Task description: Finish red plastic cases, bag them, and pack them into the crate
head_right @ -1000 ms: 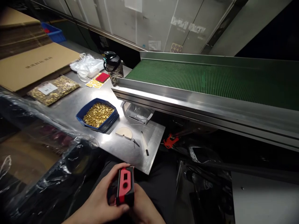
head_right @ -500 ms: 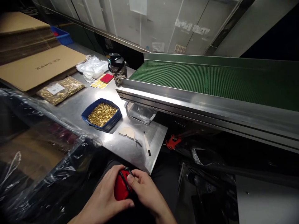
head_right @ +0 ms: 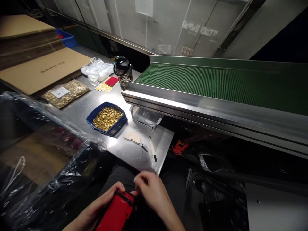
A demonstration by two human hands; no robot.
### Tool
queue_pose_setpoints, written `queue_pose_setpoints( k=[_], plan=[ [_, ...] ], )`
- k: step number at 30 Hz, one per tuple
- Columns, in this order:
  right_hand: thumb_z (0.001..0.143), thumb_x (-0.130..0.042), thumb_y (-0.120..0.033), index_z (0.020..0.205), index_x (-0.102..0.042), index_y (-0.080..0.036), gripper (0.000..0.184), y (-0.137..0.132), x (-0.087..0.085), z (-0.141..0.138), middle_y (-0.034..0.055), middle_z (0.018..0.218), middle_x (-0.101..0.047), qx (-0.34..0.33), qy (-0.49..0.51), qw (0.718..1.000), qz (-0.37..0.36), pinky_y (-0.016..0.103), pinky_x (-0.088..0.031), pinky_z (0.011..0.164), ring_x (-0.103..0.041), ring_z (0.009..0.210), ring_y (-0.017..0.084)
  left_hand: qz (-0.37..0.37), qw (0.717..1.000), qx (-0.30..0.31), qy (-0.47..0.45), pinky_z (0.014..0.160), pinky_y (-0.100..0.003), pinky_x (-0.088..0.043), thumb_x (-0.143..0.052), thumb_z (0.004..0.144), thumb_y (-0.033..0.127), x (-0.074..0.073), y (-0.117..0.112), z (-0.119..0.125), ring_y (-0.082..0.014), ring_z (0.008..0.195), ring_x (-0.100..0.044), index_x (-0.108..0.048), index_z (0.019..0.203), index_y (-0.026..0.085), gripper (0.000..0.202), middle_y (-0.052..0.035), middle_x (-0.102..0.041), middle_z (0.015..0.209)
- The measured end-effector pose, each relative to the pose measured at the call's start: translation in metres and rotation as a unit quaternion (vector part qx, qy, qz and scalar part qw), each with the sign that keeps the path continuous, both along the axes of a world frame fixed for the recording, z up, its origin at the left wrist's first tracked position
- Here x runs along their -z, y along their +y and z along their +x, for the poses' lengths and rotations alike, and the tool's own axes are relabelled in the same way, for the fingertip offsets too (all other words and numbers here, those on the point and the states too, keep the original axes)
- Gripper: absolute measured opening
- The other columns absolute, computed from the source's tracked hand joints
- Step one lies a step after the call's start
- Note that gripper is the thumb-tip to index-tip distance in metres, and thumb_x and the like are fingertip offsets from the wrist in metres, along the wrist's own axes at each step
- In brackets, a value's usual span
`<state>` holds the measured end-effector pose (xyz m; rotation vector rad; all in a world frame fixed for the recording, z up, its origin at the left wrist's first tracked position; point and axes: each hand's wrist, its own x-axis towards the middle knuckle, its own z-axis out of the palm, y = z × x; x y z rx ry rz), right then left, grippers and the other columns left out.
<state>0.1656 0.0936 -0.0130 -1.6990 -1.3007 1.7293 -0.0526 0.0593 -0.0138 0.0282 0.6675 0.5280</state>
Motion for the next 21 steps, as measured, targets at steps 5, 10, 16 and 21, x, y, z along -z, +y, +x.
queue_pose_setpoints(
  k=[5, 10, 16, 21],
  plan=[
    [0.102, -0.048, -0.030, 0.122, -0.066, -0.021, 0.028, 0.093, 0.021, -0.028, 0.0113, 0.127, -0.066, 0.006, -0.202, 0.964, 0.174, 0.043, -0.036, 0.109, -0.055, 0.123, 0.027, 0.056, 0.998, -0.033, 0.021, 0.100, -0.046, -0.046, -0.065, 0.087, 0.066, 0.005, -0.012, -0.007, -0.0373, 0.119, -0.068, -0.064, 0.097, 0.021, 0.046, -0.0149, -0.059, 0.148],
    [0.093, -0.066, -0.025, 0.117, -0.064, -0.015, 0.026, 0.155, 0.042, -0.071, 0.0116, 0.132, -0.062, -0.034, -0.265, 0.939, 0.214, 0.055, -0.035, 0.113, -0.051, 0.131, 0.031, 0.127, 0.991, -0.043, -0.013, 0.108, -0.057, -0.040, -0.064, 0.087, 0.068, 0.011, -0.019, -0.012, -0.0372, 0.113, -0.072, -0.048, 0.143, 0.032, 0.069, -0.0181, -0.060, 0.146],
    [0.096, -0.061, -0.037, 0.120, -0.054, -0.018, 0.031, 0.113, 0.013, -0.049, 0.0128, 0.107, -0.072, -0.022, -0.221, 0.956, 0.191, 0.042, -0.052, 0.092, -0.068, 0.102, 0.029, 0.043, 0.991, -0.062, -0.107, 0.107, -0.051, -0.042, -0.068, 0.083, 0.070, 0.013, -0.027, -0.011, -0.0389, 0.127, -0.063, -0.057, 0.132, 0.023, 0.069, -0.0217, -0.065, 0.138],
    [0.104, -0.042, -0.051, 0.133, -0.045, -0.027, 0.037, -0.022, -0.024, 0.010, 0.0060, 0.106, -0.073, 0.013, -0.021, 0.998, 0.058, 0.031, -0.059, 0.078, -0.073, 0.090, 0.021, -0.056, 0.994, -0.073, -0.050, 0.089, -0.044, -0.054, -0.054, 0.096, 0.062, 0.012, -0.021, -0.004, -0.0335, 0.102, -0.075, -0.056, 0.128, 0.021, 0.052, -0.0196, -0.071, 0.126]
  ],
)
